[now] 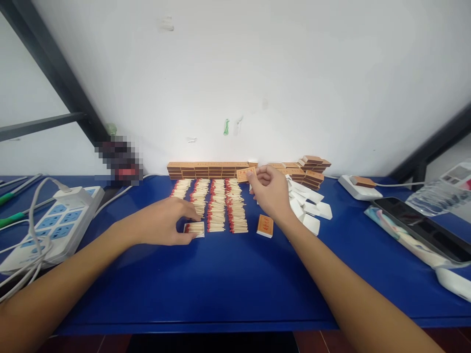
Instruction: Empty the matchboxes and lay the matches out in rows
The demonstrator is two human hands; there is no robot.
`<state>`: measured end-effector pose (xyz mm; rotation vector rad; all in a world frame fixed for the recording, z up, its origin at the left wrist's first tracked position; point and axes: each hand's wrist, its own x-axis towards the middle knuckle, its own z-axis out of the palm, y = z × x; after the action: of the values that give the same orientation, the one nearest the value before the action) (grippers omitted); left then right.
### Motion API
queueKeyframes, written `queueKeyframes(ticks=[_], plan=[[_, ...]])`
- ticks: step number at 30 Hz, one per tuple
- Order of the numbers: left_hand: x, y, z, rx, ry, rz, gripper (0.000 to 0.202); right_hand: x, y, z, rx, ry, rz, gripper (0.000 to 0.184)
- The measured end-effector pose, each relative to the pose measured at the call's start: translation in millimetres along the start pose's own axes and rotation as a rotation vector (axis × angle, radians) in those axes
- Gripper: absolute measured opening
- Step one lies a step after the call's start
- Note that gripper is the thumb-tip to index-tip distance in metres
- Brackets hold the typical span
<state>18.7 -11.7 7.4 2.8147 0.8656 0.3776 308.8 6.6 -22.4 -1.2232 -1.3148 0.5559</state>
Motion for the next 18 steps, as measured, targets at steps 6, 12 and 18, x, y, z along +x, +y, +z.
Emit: queueKeyframes(ticks=[6, 12, 18], plan=[[1.1, -0.1, 3.7, -0.049, -0.074, 0.012, 0.017, -0.4, -0.6, 0.6, -0.007, -0.001, -0.008, 0.044], [-0.7, 5.0, -1.2, -0.066, -0.114, -0.014, 0.009, 0.1, 1.6, 0.4, -0.005, -0.011, -0.003, 0.045], [2.7, 6.6, -3.9, -0.023, -0.154, -0.077, 0.018, 1.0, 1.3, -1.4, -0.02, -0.008, -0.01, 0.043]])
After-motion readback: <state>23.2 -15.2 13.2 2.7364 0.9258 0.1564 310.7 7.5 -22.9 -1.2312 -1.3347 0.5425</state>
